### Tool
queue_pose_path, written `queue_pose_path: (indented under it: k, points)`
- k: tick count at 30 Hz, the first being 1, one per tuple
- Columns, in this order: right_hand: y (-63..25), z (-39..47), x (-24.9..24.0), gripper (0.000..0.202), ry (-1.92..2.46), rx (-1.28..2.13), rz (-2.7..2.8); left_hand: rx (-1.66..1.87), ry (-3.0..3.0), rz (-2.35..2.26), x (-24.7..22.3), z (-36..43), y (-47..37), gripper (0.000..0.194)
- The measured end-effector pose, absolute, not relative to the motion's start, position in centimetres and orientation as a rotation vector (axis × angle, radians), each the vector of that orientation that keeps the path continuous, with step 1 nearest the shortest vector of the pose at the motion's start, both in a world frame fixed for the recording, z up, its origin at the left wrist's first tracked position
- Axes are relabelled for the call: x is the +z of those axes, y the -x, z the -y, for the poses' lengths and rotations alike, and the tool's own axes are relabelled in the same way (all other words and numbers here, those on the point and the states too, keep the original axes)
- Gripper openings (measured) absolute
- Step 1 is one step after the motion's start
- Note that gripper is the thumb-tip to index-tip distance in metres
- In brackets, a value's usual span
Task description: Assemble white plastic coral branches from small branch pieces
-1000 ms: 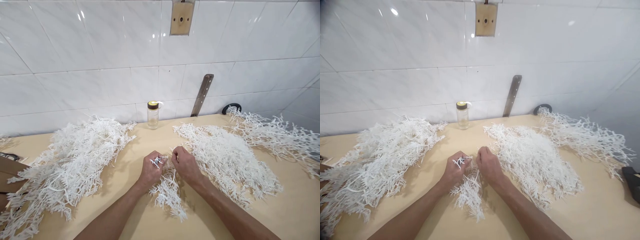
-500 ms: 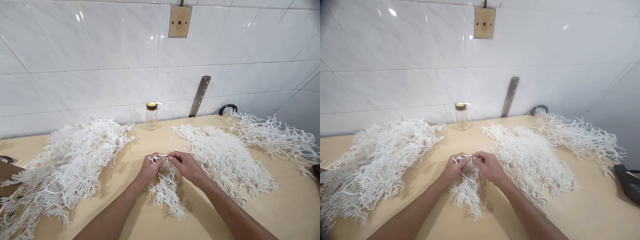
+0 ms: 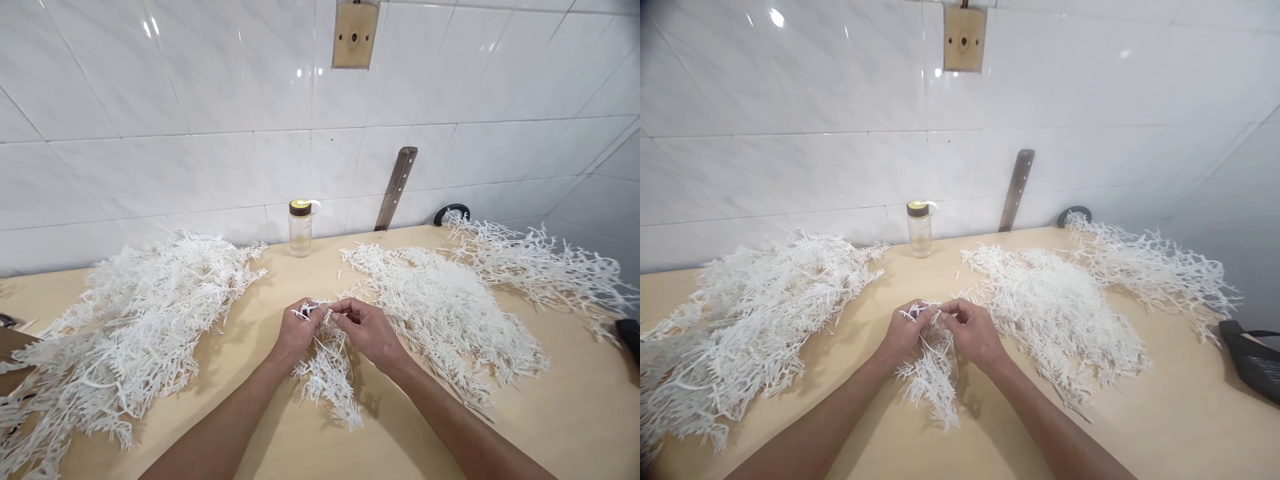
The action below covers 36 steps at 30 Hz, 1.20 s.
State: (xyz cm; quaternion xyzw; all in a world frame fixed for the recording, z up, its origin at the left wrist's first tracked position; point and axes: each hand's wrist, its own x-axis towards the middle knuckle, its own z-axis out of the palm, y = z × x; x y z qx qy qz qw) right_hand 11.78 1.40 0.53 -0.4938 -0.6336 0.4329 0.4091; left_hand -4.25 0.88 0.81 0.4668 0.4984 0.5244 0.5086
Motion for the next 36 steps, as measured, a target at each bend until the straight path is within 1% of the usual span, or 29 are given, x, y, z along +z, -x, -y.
queue_pose_path:
  k: [8, 15, 20, 26, 32, 36]
  points:
    - [-11.6, -1.2, 0.2, 0.030, 1.243, 1.127, 1.565, 1.295, -1.152, -1.214, 0.7, -0.9, 4.0, 0.040]
    - [-12.1, -1.3, 0.1, 0.028, 1.211, 1.122, 1.515, 1.264, -1.193, -1.248, 1.1, -0.4, 3.5, 0.036]
    - [-12.0, -1.2, 0.5, 0.026, 1.189, 1.129, 1.544, 1.275, -1.270, -1.300, 0.5, -0.4, 3.4, 0.035]
    - [-12.0, -1.4, 0.3, 0.030, 1.189, 1.114, 1.524, 1.269, -1.342, -1.316, 0.2, -0.6, 3.5, 0.037]
    - [-12.1, -1.5, 0.4, 0.023, 1.111, 1.091, 1.564, 1.232, -1.290, -1.300, 0.6, -0.5, 3.3, 0.041]
    - [-12.0, -1.6, 0.1, 0.024, 1.131, 1.072, 1.567, 1.230, -1.227, -1.300, 0.9, -0.4, 3.1, 0.041]
